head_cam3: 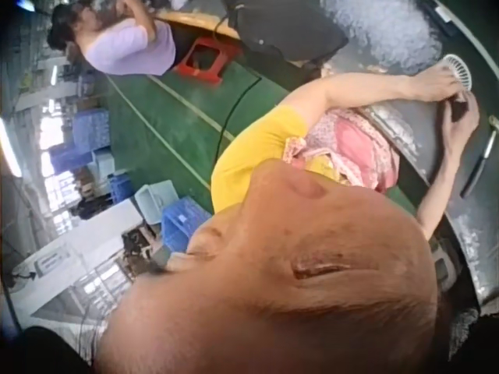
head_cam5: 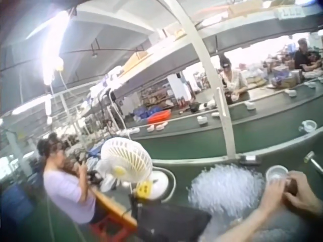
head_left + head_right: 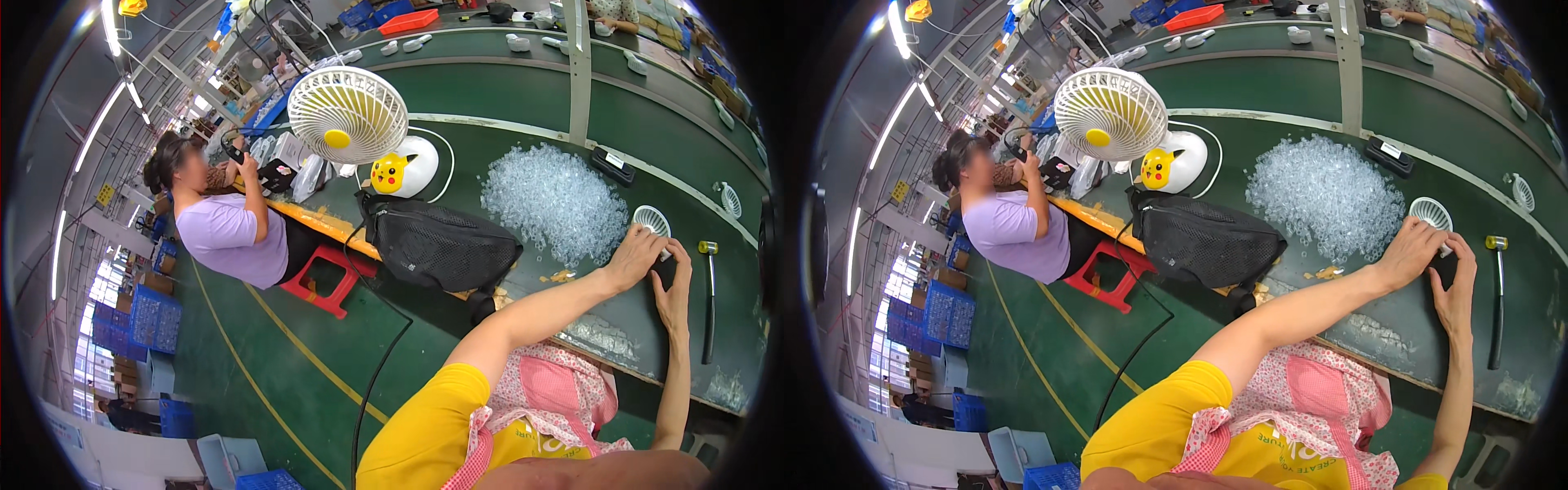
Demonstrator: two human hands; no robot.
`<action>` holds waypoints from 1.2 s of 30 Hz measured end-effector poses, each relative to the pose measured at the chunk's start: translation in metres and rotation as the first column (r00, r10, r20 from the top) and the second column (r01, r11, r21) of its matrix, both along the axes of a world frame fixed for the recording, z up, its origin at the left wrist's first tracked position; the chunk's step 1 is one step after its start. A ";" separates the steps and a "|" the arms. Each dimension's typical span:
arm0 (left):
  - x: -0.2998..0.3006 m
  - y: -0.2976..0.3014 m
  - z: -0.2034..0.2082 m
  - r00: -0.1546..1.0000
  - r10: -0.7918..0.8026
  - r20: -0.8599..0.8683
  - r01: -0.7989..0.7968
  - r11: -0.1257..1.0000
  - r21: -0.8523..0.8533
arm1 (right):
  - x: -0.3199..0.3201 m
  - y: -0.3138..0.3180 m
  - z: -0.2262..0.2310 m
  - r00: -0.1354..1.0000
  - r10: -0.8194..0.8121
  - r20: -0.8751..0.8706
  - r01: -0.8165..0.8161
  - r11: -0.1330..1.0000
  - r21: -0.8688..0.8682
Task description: The person assembles mini fan covers along an assembly line by fitting small plastic pieces onto fan grilles by hand, tapping them with a mallet, and placing the assembled grilles onto the conveyor belt.
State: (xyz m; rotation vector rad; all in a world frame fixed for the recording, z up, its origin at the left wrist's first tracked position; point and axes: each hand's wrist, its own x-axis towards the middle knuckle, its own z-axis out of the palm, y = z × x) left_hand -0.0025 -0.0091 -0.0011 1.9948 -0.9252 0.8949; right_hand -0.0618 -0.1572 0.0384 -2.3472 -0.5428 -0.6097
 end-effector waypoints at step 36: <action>0.001 0.006 0.016 0.999 0.042 0.018 -0.038 0.985 -0.169 | 0.006 -0.016 0.002 0.965 0.008 -0.260 0.084 0.936 0.342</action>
